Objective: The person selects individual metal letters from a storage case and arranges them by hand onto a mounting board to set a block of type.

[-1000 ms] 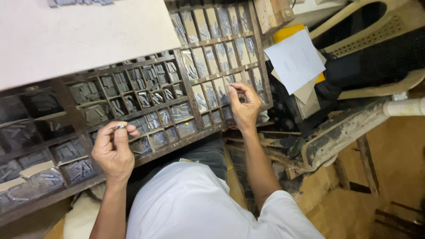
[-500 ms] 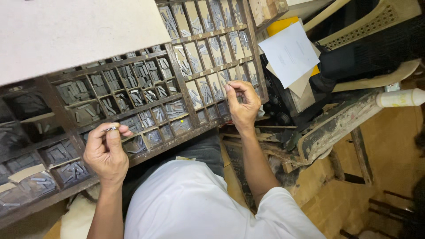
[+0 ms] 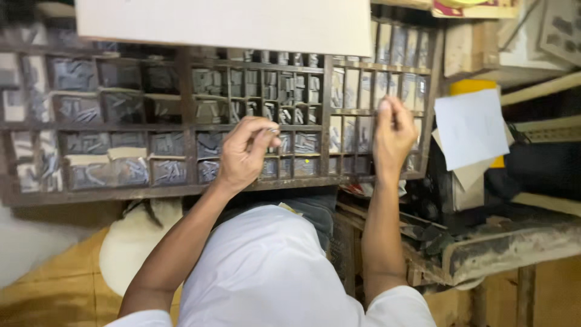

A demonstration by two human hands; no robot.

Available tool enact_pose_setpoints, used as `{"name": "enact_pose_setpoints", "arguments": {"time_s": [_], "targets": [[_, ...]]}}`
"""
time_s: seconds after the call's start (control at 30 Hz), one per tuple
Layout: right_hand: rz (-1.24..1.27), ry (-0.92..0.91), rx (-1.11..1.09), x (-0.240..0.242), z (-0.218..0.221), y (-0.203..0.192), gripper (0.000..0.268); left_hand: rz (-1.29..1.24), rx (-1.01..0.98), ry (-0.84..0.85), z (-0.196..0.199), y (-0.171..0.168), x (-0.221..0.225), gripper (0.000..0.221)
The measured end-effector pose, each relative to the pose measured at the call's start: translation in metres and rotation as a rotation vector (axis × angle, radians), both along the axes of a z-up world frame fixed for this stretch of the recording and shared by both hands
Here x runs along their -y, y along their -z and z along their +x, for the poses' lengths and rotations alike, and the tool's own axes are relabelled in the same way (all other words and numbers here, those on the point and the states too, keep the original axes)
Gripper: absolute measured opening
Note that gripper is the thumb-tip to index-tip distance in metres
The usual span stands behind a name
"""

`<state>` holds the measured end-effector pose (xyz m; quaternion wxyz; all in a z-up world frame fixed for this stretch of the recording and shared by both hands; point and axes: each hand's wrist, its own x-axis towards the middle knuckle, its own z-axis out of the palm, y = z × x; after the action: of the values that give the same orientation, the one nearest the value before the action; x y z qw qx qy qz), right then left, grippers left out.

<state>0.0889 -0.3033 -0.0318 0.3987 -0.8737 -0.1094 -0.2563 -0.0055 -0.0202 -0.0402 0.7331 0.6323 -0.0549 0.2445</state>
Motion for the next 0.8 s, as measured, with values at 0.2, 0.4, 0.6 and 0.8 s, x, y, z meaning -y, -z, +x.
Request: {"name": "enact_pose_setpoints", "arguments": {"time_s": [0.2,0.4,0.6,0.8], "targets": [[0.282,-0.404,-0.251,-0.1,-0.068,-0.029,0.013,0.026,0.01,0.035,0.001,-0.01,-0.001,0.014],[0.339,-0.519,-0.189,-0.135,-0.069,-0.065,0.019,0.189,0.087,0.006,0.0,-0.021,-0.009,0.013],[0.483,-0.518,-0.236,-0.135,-0.073,-0.052,0.009,0.132,0.089,0.012,-0.002,-0.022,-0.006,0.011],[1.276,-0.459,-0.651,-0.1,-0.077,0.002,0.012,0.103,0.024,0.0,-0.009,-0.007,-0.012,0.011]]}}
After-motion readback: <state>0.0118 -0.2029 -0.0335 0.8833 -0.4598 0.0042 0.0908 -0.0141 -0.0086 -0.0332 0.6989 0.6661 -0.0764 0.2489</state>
